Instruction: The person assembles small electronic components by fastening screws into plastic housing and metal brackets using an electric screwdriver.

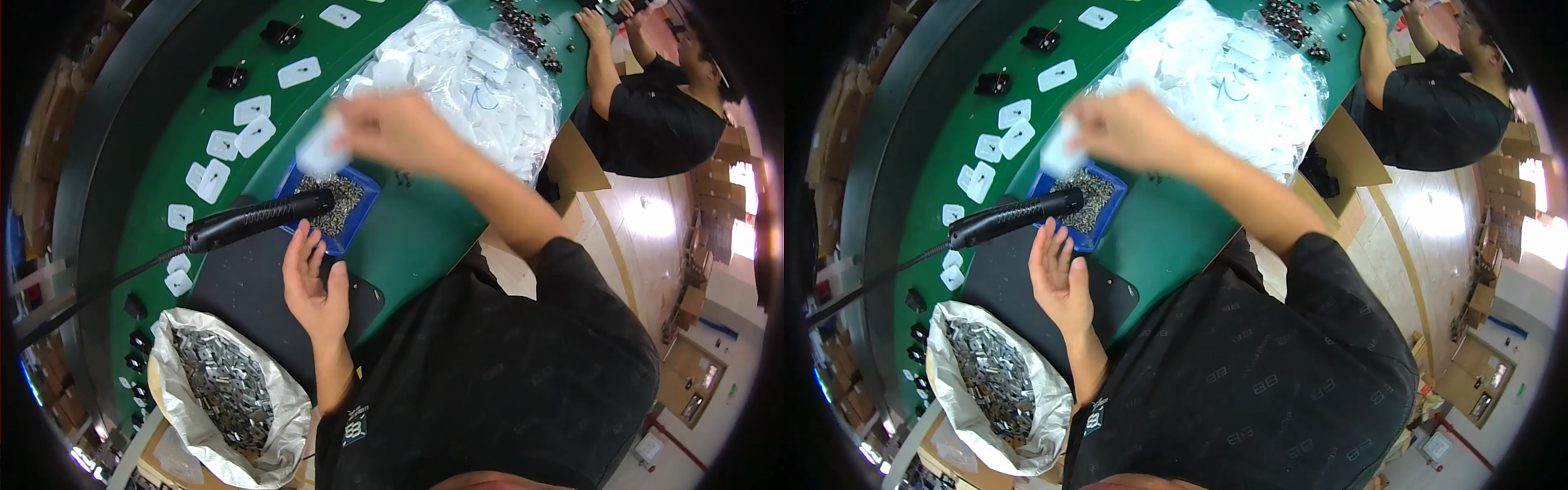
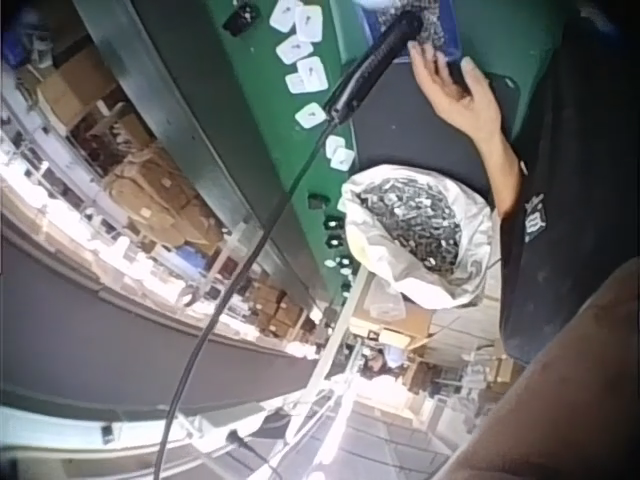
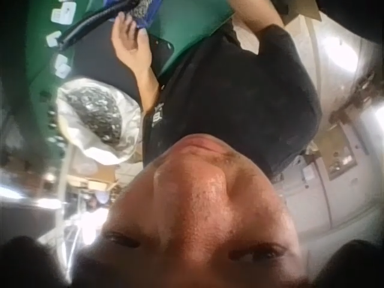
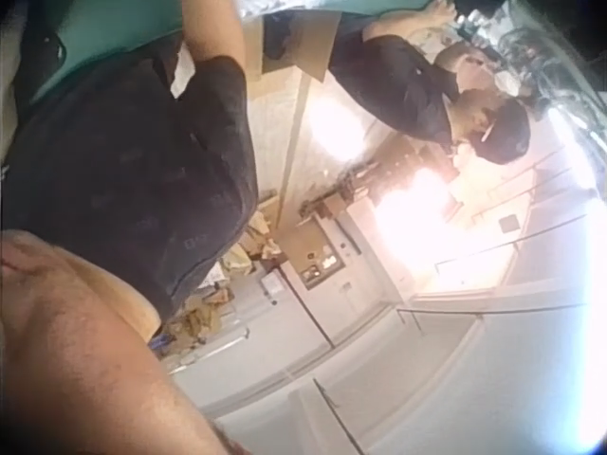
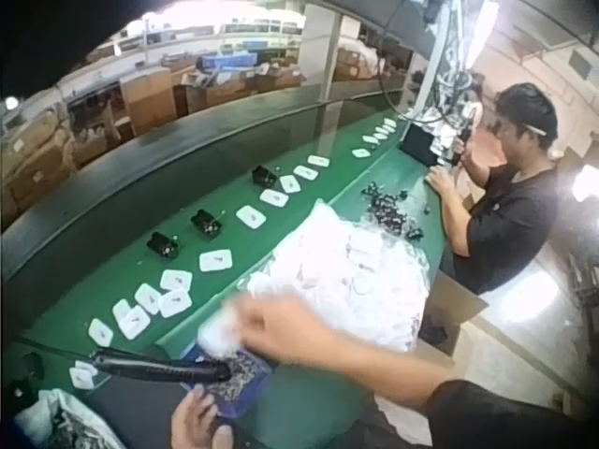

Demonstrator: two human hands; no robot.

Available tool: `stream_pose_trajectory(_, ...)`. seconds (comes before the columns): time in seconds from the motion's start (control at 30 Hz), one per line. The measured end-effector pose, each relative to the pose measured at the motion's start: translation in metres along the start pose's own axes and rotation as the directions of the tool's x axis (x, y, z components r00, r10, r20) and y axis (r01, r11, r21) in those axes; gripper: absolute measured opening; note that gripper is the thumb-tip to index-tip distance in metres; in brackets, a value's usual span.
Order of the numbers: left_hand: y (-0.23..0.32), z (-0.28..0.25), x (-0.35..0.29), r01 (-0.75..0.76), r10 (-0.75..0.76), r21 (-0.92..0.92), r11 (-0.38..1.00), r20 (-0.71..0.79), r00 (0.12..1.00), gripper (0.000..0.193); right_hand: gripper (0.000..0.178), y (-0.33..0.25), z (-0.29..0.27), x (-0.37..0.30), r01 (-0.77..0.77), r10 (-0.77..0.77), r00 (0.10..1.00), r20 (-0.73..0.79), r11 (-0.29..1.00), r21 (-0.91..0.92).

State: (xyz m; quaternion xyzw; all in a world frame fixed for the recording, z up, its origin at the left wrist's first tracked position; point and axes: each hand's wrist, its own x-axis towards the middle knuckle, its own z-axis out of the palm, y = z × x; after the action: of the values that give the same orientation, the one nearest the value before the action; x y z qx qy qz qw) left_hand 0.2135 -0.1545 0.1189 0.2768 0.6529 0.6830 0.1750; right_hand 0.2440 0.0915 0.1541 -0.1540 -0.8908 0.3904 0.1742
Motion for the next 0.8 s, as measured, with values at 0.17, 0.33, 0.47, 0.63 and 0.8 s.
stream_pose_trajectory(0.17,0.0,-0.011,-0.012,-0.002,0.001,-0.025,1.0,-0.044,0.999,0.033,0.033,0.098,-0.018,0.121,-0.082,0.003,0.961,-0.278,0.958,-0.273)
stream_pose_trajectory(0.33,-0.001,-0.006,-0.024,-0.044,0.042,-0.024,0.999,-0.073,0.996,0.021,0.034,0.1,-0.01,0.135,-0.071,0.02,0.997,-0.079,0.688,-0.723)
stream_pose_trajectory(0.47,0.0,-0.002,-0.034,-0.01,0.009,-0.025,1.0,-0.05,0.999,0.018,0.02,0.119,-0.071,0.087,-0.252,0.088,0.956,-0.28,0.733,-0.632)
stream_pose_trajectory(0.63,0.0,0.002,-0.028,0.028,-0.026,-0.028,0.999,0.06,0.998,0.014,0.041,0.167,-0.149,-0.006,-0.45,0.301,0.893,-0.334,0.608,-0.654)
stream_pose_trajectory(0.8,0.001,0.012,-0.014,-0.01,0.013,-0.018,1.0,0.133,0.991,0.012,0.057,0.181,-0.151,-0.024,-0.386,0.273,0.922,-0.274,0.621,-0.682)
